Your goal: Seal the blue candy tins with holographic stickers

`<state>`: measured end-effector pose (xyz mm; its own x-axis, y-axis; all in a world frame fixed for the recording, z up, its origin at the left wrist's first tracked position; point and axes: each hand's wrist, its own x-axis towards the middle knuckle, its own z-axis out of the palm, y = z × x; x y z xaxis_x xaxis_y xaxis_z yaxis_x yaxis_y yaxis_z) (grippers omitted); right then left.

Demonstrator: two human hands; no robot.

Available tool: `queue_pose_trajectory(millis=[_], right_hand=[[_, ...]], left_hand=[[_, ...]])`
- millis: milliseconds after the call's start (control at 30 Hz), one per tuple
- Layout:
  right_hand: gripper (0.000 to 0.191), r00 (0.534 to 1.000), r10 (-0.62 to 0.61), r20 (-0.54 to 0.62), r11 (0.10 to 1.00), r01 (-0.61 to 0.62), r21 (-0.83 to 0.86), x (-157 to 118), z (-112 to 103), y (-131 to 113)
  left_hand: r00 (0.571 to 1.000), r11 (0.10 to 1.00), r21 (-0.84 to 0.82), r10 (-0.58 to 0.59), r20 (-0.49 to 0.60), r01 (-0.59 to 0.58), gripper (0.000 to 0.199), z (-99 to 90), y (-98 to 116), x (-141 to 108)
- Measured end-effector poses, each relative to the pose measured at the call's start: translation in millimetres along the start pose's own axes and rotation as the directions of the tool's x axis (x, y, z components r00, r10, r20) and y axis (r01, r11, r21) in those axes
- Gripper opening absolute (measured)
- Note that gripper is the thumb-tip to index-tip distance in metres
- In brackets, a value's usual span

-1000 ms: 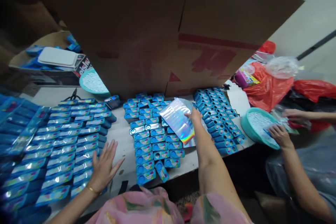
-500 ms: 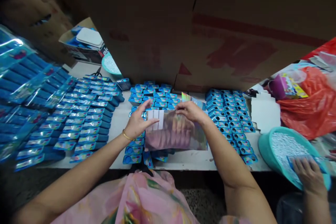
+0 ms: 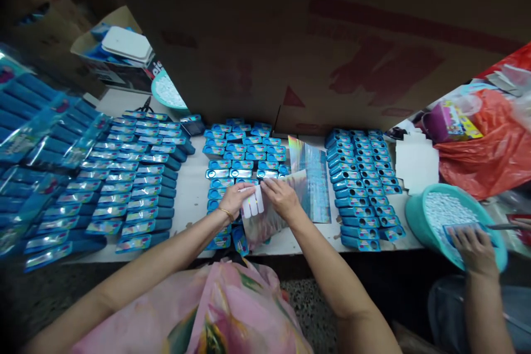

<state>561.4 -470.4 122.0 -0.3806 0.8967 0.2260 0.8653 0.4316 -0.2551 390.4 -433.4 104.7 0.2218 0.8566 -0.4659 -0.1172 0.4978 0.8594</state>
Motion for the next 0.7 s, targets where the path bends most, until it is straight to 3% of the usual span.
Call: queue_pose_trajectory(millis=[100, 167, 267, 333, 400, 433, 533, 600, 700], right_hand=[[0.033, 0.999, 0.037, -0.003, 0.999, -0.037, 0.016, -7.4, -1.9, -4.9], [0.029, 0.997, 0.067, 0.04, 0.997, -0.069, 0.038, -9.0, -15.1, -12.5], [0.02, 0.982, 0.182, 0.056, 0.966, -0.189, 0.176, -10.4, -46.4, -31.7], [0.016, 0.936, 0.349, 0.042, 0.87, -0.34, 0.358, -10.9, -64.2, -45.9], [0.014, 0.842, 0.531, 0.096, 0.665, -0.484, 0.568, -10.8, -70.1, -58.2], [0.014, 0.785, 0.599, 0.158, 0.527, -0.535, 0.66, -10.8, -67.5, -63.6], [0.016, 0.646, 0.669, 0.368, 0.092, -0.563, 0.822, -11.8, -43.3, -79.8], [0.018, 0.599, 0.651, 0.466, -0.112, -0.532, 0.84, -13.6, -23.1, -93.6], [0.021, 0.563, 0.599, 0.569, -0.303, -0.498, 0.812, -16.3, -0.2, -118.6]], left_hand=[[1.0, 0.999, -0.022, -0.024, -0.02, 0.023, 0.043, -1.7, -9.9, 3.7], [0.999, 0.997, 0.074, 0.01, -0.039, -0.008, 0.04, -4.8, -11.4, 11.3], [0.984, 0.916, 0.366, 0.177, 0.0, -0.164, 0.027, -12.8, -6.5, 23.7], [0.94, 0.803, 0.507, 0.337, 0.047, -0.313, 0.024, -20.9, -1.3, 24.5], [0.894, 0.738, 0.537, 0.442, 0.072, -0.408, 0.03, -31.5, 2.7, 14.4], [0.893, 0.751, 0.506, 0.441, 0.093, -0.424, 0.033, -37.8, 3.7, 5.1], [0.938, 0.894, 0.312, 0.258, 0.23, -0.322, 0.045, -60.1, 2.4, -32.6], [0.949, 0.941, 0.249, 0.159, 0.273, -0.229, 0.047, -75.6, -0.9, -57.3], [0.971, 0.963, 0.22, 0.112, 0.21, -0.158, 0.055, -95.7, -7.0, -82.4]])
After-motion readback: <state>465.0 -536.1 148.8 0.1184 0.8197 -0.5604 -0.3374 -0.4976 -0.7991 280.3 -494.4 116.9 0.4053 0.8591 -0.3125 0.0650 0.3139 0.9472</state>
